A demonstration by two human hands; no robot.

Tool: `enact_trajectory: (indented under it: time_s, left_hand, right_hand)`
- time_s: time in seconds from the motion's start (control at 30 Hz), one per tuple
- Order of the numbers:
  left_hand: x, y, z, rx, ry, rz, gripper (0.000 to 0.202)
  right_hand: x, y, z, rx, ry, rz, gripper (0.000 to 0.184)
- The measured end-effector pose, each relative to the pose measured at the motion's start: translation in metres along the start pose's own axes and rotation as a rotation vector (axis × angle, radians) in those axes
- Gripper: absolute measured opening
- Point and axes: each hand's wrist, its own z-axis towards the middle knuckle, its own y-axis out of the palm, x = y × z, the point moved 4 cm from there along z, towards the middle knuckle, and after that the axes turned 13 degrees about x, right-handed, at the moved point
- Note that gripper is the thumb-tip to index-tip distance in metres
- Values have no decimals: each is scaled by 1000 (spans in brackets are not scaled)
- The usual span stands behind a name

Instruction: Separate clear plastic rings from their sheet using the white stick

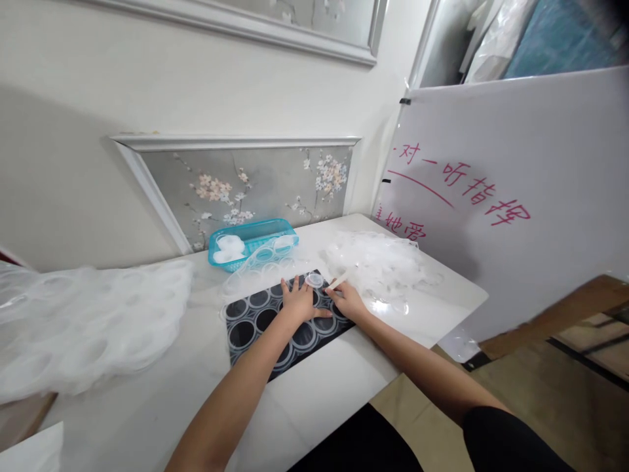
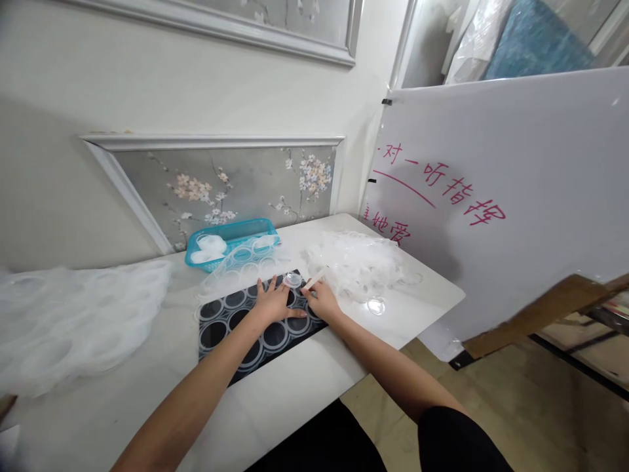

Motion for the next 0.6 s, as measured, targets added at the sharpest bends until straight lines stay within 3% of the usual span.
enact_trajectory:
  time_s: [0.07,0.17,0.27,0.33,0.4,0.47,0.53,0.6]
  left_hand:
    - [0,1,0,-1,1,-1,97]
    - [0,1,0,7,11,-1,96]
    - [2,-1,-1,22,27,0,96]
    - [2,-2,-1,14,27,2,99]
    - [0,-3,0,-18,19,-1,103]
    - [-1,-3,3,-38,23,-22,109]
    - [-3,-4,8,-20,34,-58,108]
    - [-5,-6,16,29,33,-84,97]
  right_hand:
    - [-5,0,-6,-13,-47,-49,21]
    - [-17,3,-14,-64,-251,-260,21]
    - [-25,0,0,-86,-431,-467,28]
    - [-23,-18,30,41,-375,-531,30]
    - [-14,-52,64,312,-185,-537,27]
    - [-4,-86,86,527,-83,-497,30]
    - [9,-110,92,571,-26,-489,29]
    - [26,-124,84,486,40,-502,26]
